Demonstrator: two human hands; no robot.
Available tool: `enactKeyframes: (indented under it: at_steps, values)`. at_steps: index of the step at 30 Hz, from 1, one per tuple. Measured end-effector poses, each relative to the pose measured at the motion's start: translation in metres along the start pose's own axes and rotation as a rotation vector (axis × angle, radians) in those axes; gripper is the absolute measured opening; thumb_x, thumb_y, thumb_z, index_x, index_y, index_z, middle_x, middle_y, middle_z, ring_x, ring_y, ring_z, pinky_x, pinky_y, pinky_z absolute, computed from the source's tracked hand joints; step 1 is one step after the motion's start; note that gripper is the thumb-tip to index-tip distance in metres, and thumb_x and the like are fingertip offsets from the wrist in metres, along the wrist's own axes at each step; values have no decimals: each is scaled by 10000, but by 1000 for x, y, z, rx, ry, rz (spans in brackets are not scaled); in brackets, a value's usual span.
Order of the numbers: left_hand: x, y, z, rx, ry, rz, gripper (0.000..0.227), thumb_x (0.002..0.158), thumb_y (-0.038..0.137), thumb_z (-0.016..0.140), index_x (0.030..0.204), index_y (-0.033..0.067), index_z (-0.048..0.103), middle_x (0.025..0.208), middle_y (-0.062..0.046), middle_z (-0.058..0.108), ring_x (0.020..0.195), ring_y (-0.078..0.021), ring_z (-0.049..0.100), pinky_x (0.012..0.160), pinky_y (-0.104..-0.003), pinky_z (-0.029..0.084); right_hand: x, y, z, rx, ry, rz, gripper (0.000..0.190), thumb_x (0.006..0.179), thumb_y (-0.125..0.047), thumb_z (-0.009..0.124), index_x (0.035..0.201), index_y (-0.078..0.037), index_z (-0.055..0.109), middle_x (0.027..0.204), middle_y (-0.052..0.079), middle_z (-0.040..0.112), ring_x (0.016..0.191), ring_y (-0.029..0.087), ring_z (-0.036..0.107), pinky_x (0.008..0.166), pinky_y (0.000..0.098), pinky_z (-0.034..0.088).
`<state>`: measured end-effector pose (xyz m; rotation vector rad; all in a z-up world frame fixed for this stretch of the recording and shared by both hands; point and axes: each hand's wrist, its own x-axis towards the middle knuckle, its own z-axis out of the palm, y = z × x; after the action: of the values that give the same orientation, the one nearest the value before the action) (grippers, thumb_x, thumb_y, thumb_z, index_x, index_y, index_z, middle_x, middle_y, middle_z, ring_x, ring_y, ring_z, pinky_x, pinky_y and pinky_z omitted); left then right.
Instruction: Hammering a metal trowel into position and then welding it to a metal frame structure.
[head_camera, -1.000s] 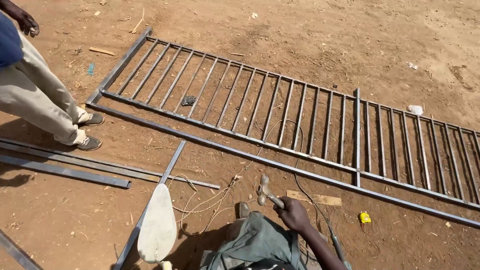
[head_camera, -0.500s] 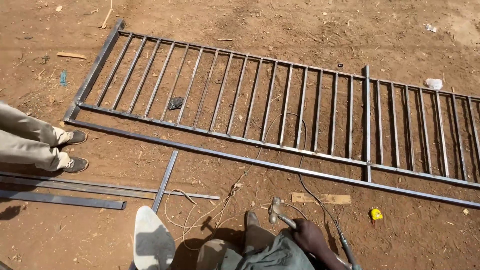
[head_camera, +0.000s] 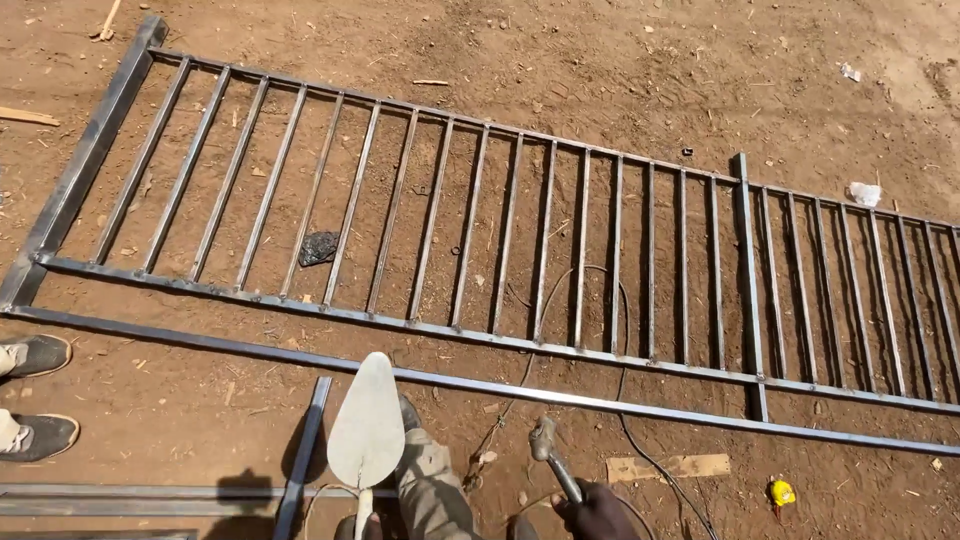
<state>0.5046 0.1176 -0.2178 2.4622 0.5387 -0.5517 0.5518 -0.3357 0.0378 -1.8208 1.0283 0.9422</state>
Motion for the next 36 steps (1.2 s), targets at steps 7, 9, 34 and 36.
enactKeyframes:
  at_steps: [7, 9, 34, 36]
  values:
    - [231, 103, 125, -26, -216, -264, 468, 960, 532, 473, 1170, 145, 630, 940, -186, 760, 857, -416, 724, 692, -541, 536, 232, -103, 149, 249, 92, 70, 350, 1012, -357, 635, 899, -31, 576, 643, 47, 439, 537, 164, 394, 466, 318, 310]
    - [280, 93, 165, -26, -256, -196, 502, 999, 580, 451, 1169, 148, 641, 752, -117, 672, 700, -317, 679, 585, -464, 521, 311, -98, 176, 470, -178, -153, 408, 1012, -453, 593, 773, -198, 383, 558, -69, 301, 424, 87, 223, 367, 283, 179]
    - [284, 50, 228, -212, -204, -53, 460, 1023, 324, 413, 1051, -37, 698, 907, -288, 757, 889, -489, 744, 708, -581, 591, 518, -66, 329, 50, -224, -1277, 474, 1094, -213, 277, 765, -81, 592, 470, 27, 507, 411, 146, 445, 458, 275, 410]
    - [303, 59, 212, -174, -193, -86, 520, 988, 417, 407, 1043, 0, 714, 956, -243, 765, 973, -449, 746, 751, -598, 593, 502, -91, 336, -332, -196, -864, 741, 1098, -502, 242, 1083, 97, 678, 994, 357, 712, 999, 465, 712, 951, 570, 517]
